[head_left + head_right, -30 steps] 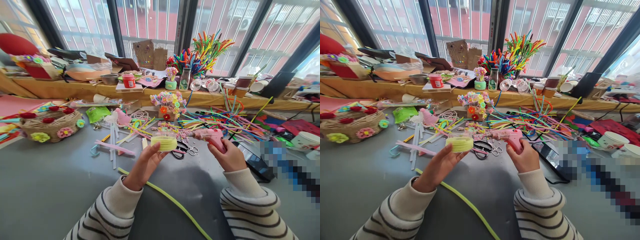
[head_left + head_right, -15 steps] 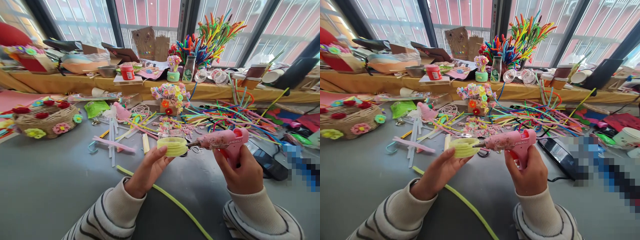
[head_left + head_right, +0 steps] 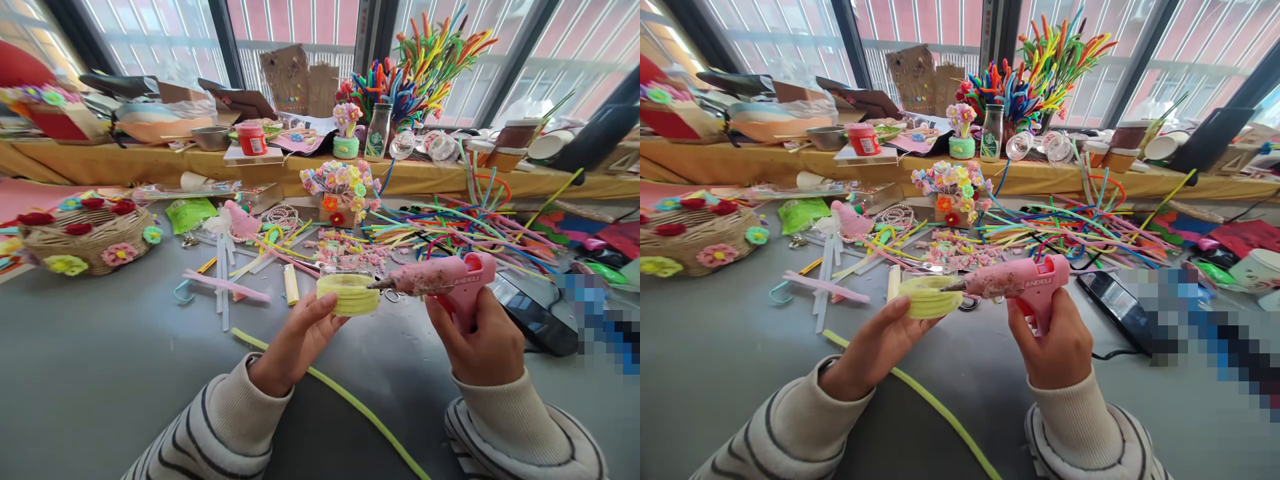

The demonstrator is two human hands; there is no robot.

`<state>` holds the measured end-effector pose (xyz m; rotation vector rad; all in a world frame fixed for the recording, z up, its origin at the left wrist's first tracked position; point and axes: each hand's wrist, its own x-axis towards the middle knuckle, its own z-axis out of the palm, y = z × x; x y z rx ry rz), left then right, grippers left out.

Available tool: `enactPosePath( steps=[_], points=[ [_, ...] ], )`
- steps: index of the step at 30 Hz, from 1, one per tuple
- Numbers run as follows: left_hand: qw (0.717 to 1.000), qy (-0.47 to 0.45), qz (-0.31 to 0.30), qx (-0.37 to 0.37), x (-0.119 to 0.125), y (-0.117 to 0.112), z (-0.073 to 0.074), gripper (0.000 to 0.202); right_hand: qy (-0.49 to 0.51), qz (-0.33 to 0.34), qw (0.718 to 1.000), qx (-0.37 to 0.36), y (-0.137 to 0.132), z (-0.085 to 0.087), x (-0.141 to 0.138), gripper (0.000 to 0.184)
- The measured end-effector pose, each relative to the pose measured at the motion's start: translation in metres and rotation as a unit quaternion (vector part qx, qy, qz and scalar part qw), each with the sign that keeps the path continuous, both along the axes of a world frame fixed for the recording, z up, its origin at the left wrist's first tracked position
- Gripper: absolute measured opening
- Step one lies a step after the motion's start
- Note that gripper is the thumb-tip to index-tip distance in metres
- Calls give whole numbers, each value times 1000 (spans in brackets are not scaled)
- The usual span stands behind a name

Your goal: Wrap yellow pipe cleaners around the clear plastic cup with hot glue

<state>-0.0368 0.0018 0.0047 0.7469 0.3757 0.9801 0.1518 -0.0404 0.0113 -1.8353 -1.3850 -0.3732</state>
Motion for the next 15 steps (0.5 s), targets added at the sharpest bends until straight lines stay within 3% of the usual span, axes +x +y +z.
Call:
enactPosePath(
  steps=[15],
  points=[
    [1000, 0, 4, -9, 1, -1, -2, 29, -8, -6, 1000, 10, 1, 0, -1, 31]
  ],
)
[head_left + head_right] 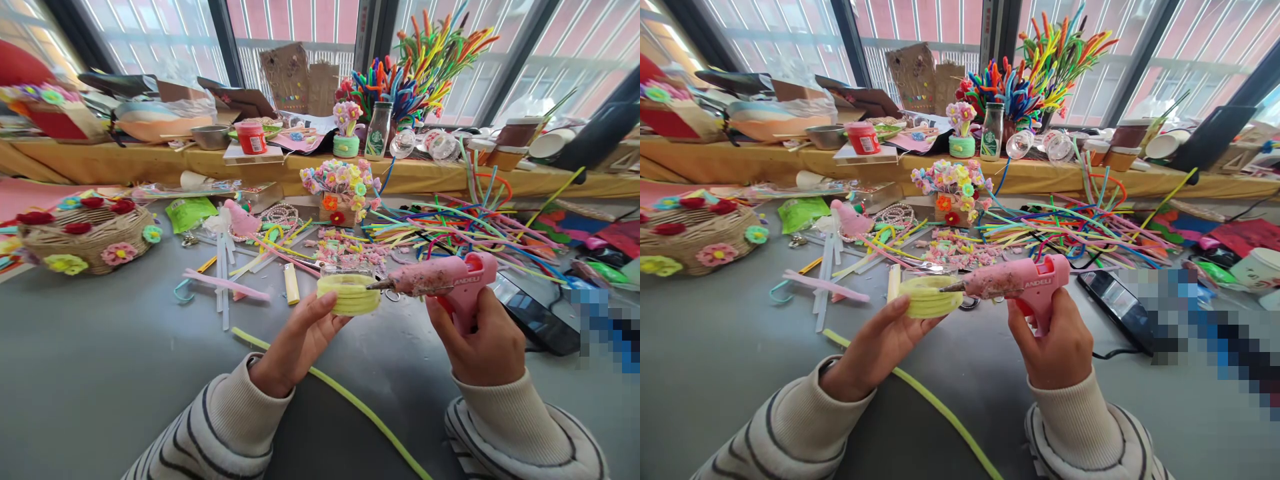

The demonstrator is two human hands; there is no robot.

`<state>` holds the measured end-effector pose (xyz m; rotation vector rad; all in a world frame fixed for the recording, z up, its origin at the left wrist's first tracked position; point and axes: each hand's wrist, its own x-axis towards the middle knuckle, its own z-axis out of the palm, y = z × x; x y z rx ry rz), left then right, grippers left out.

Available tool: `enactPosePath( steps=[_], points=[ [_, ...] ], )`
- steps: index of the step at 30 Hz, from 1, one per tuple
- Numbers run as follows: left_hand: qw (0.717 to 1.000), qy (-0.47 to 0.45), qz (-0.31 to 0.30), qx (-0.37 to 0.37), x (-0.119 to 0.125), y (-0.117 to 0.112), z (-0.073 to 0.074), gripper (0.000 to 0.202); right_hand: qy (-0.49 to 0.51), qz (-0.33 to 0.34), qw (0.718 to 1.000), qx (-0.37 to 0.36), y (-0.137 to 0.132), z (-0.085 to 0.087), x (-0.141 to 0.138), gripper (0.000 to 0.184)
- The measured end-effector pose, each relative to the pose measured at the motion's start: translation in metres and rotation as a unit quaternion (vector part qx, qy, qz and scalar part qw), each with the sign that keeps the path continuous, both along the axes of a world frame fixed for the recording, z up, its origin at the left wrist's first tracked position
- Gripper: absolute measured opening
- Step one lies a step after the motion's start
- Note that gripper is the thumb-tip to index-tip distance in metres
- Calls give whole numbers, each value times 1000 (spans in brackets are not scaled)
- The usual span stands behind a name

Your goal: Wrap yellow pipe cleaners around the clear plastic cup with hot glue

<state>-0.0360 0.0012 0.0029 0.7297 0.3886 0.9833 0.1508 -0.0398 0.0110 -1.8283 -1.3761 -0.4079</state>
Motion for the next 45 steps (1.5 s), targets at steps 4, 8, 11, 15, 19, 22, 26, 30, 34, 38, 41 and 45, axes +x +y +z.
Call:
enactPosePath(
  steps=[4, 8, 11, 15, 19, 22, 26, 30, 34, 38, 41, 45],
  points=[
    [1000, -4, 0, -3, 1, 0, -1, 28, 1, -1, 1000, 2, 0, 0, 0, 28],
    [1000, -4, 0, -10, 1, 0, -1, 26, -3, -2, 1000, 0, 0, 0, 0, 26],
    [1000, -3, 1, -13, 0, -1, -1, 26, 1, -5, 1000, -4, 0, -1, 1, 25],
    [1000, 3, 6, -13, -1, -1, 1, 25, 8, 3, 1000, -6, 0, -1, 2, 27],
    [1000, 1, 8, -14, 0, -1, 2, 26, 9, -4, 1000, -3, 0, -1, 2, 28],
    [1000, -7, 7, -16, 0, -1, 1, 26, 9, -5, 1000, 1, 0, -1, 2, 29],
    [1000, -11, 7, -24, -1, 0, -1, 27, 13, -5, 1000, -1, 0, 0, 0, 28],
    [1000, -17, 3, -24, -2, -1, 0, 26, 15, -6, 1000, -4, -1, 0, 0, 27],
    [1000, -21, 1, -17, -2, -1, 1, 26, 4, -10, 1000, 1, 0, -2, 2, 28],
    [1000, -23, 1, -17, -2, 0, 1, 26, -5, -6, 1000, 14, 1, -5, 4, 29],
    [999, -28, 3, -14, -2, 1, 1, 26, -4, -3, 999, 33, 2, -5, 4, 30],
    [999, -30, 3, -18, -2, 0, 0, 28, -14, 0, 999, 44, 2, -5, 4, 30]
  ],
)
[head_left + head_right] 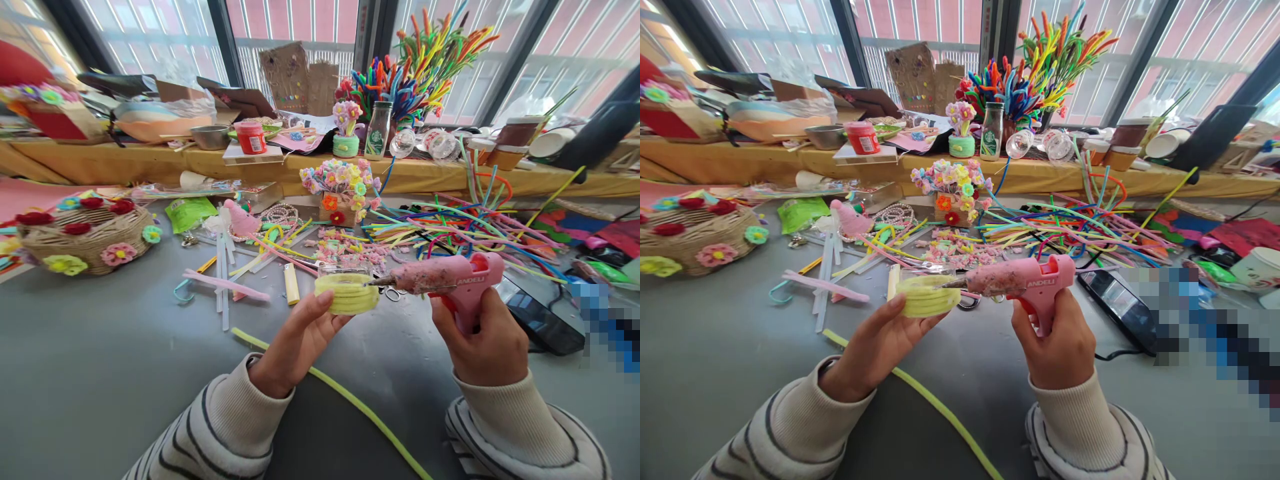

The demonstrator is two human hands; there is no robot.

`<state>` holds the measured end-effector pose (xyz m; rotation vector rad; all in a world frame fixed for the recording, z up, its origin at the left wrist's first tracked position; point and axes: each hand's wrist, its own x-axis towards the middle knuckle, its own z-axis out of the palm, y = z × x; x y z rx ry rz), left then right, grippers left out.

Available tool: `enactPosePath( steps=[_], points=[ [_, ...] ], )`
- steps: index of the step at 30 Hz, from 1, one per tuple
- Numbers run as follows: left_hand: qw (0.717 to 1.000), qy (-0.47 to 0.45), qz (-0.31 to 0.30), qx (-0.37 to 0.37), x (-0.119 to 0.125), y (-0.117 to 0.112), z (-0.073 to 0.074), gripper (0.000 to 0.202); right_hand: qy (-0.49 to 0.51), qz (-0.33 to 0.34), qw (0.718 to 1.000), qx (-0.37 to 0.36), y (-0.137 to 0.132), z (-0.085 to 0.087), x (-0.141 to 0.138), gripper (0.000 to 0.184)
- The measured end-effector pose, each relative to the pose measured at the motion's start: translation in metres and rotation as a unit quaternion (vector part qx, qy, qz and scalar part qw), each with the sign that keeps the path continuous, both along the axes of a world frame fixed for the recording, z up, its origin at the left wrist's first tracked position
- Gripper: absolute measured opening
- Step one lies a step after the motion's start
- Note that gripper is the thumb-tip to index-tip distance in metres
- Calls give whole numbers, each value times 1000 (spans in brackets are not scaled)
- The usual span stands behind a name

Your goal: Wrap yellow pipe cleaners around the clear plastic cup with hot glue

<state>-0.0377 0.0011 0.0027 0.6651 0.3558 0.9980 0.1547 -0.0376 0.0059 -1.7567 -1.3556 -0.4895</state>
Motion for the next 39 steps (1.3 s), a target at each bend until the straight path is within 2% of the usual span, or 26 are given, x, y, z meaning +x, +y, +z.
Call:
enactPosePath(
  steps=[21, 31, 39],
  points=[
    [1000, -27, 3, 14, -2, -1, -1, 26, 1, 2, 1000, 8, -1, -4, 2, 29],
    [999, -36, -1, 14, -3, -3, -2, 32, 3, -5, 1000, -5, -1, -3, 2, 19],
    [999, -31, 1, 12, -2, -2, 1, 39, 17, -7, 1000, -17, -2, -4, 2, 23]
  ],
)
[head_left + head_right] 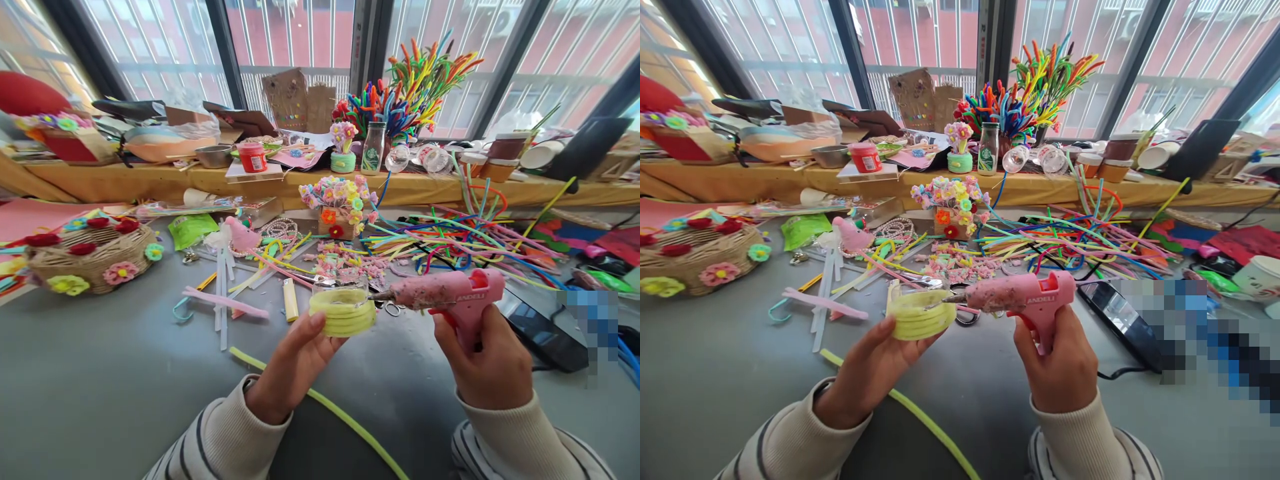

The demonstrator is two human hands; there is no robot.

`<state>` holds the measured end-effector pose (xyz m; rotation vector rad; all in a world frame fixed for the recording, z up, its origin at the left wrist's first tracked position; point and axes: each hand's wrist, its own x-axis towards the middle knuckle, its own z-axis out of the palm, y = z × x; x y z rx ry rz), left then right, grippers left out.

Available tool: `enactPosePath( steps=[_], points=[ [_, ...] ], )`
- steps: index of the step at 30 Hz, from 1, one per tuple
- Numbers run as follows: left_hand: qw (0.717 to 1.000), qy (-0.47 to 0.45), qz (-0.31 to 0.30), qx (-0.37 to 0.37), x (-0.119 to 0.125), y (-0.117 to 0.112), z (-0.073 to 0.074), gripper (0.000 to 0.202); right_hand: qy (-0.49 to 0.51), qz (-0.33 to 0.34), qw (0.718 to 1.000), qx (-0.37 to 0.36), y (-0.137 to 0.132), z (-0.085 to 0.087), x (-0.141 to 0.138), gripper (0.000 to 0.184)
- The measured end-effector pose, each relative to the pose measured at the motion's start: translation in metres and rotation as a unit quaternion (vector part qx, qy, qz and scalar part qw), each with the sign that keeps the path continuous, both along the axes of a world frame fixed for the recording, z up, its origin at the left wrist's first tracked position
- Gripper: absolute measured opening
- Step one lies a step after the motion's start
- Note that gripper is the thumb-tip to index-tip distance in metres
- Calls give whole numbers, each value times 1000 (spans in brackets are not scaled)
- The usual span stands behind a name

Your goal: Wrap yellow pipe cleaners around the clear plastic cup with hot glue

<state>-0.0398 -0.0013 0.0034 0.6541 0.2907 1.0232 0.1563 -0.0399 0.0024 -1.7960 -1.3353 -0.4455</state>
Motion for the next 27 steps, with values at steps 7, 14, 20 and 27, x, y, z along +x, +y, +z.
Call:
enactPosePath(
  steps=[7, 14, 20, 27],
  points=[
    [1000, 17, 7, -12, -2, -1, -1, 45, -2, 0, 1000, 10, 1, 2, -2, 20],
    [1000, 5, -1, 2, -2, -1, 0, 43, 7, -3, 1000, 8, 0, 1, -1, 19],
    [1000, -1, -4, 9, -3, -2, 0, 35, 34, -16, 999, -17, -2, 2, -3, 20],
    [1000, 7, 0, 14, -1, -2, 3, 40, 40, -1, 999, -3, -2, 8, -6, 24]
  ],
)
